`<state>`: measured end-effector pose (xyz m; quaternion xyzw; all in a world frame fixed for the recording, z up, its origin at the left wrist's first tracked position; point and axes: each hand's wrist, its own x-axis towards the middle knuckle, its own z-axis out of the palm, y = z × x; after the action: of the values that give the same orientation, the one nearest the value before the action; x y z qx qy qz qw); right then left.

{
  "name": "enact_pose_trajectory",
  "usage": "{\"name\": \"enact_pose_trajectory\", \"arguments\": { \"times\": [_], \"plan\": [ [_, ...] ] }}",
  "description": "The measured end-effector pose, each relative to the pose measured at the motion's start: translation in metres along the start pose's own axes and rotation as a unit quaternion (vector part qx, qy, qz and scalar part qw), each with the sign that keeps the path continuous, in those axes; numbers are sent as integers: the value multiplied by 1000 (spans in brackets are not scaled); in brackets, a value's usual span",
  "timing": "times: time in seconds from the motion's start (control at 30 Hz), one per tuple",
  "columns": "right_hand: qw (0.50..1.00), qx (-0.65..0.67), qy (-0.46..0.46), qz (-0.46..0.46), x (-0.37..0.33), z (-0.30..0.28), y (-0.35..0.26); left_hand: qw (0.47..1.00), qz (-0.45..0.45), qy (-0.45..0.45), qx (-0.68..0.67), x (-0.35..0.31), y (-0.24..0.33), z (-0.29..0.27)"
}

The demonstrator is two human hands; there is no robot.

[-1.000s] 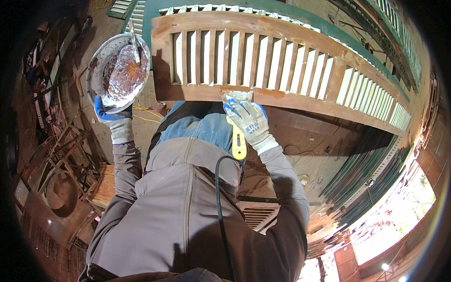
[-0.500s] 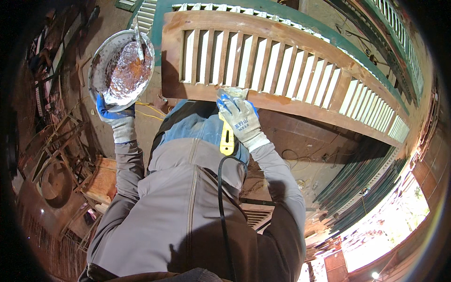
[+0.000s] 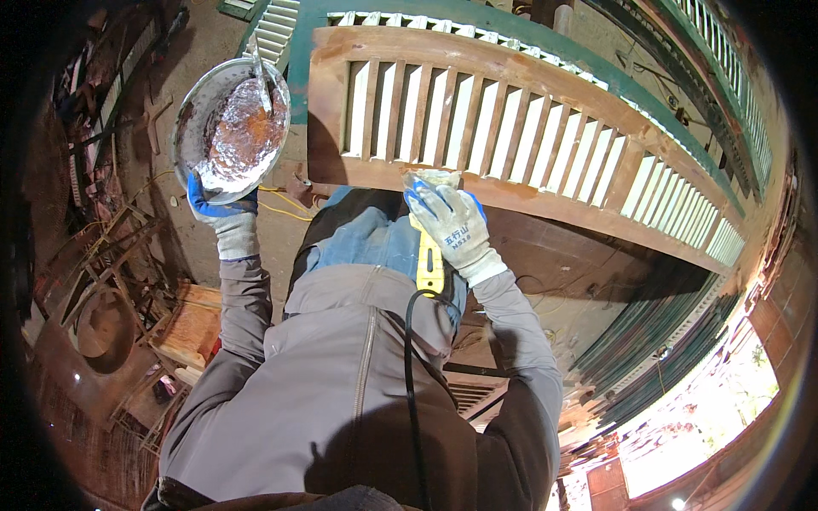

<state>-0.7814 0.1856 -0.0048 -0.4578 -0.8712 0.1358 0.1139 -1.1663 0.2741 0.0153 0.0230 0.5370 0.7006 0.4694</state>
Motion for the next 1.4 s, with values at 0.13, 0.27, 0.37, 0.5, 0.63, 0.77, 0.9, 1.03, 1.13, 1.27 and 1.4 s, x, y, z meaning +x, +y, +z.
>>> {"name": "enact_pose_trajectory", "arguments": {
  "times": [0.13,0.27,0.37,0.5,0.63,0.77,0.9,1.03,1.13,1.27,1.4],
  "plan": [
    [999,-1,31,-16,6,18,-13,998,50,-6,47,8,-3,-3],
    [1000,-13,-2,2,9,33,-23,1000,4,-13,4,13,0,-9],
    [998,-57,-37,10,5,35,-32,998,55,-23,36,20,-1,-13],
    [999,-12,-35,4,-6,30,-29,997,54,-4,56,20,-3,-15],
    [999,-39,-25,2,7,22,-26,999,7,-21,33,13,2,1],
    [999,44,-6,31,2,25,-37,999,-6,-36,21,6,3,6],
    [998,34,37,44,23,25,-44,999,14,-39,20,-1,0,2],
    [999,-21,38,26,37,50,-53,999,2,-53,9,-15,3,5],
    [999,-6,42,31,34,55,-57,999,6,-39,11,-28,5,-5],
    [997,16,67,29,40,46,-62,999,15,-51,6,-33,4,-46],
    [998,-15,25,50,46,57,-68,997,-6,-78,-19,-39,10,-60]
  ]
}}
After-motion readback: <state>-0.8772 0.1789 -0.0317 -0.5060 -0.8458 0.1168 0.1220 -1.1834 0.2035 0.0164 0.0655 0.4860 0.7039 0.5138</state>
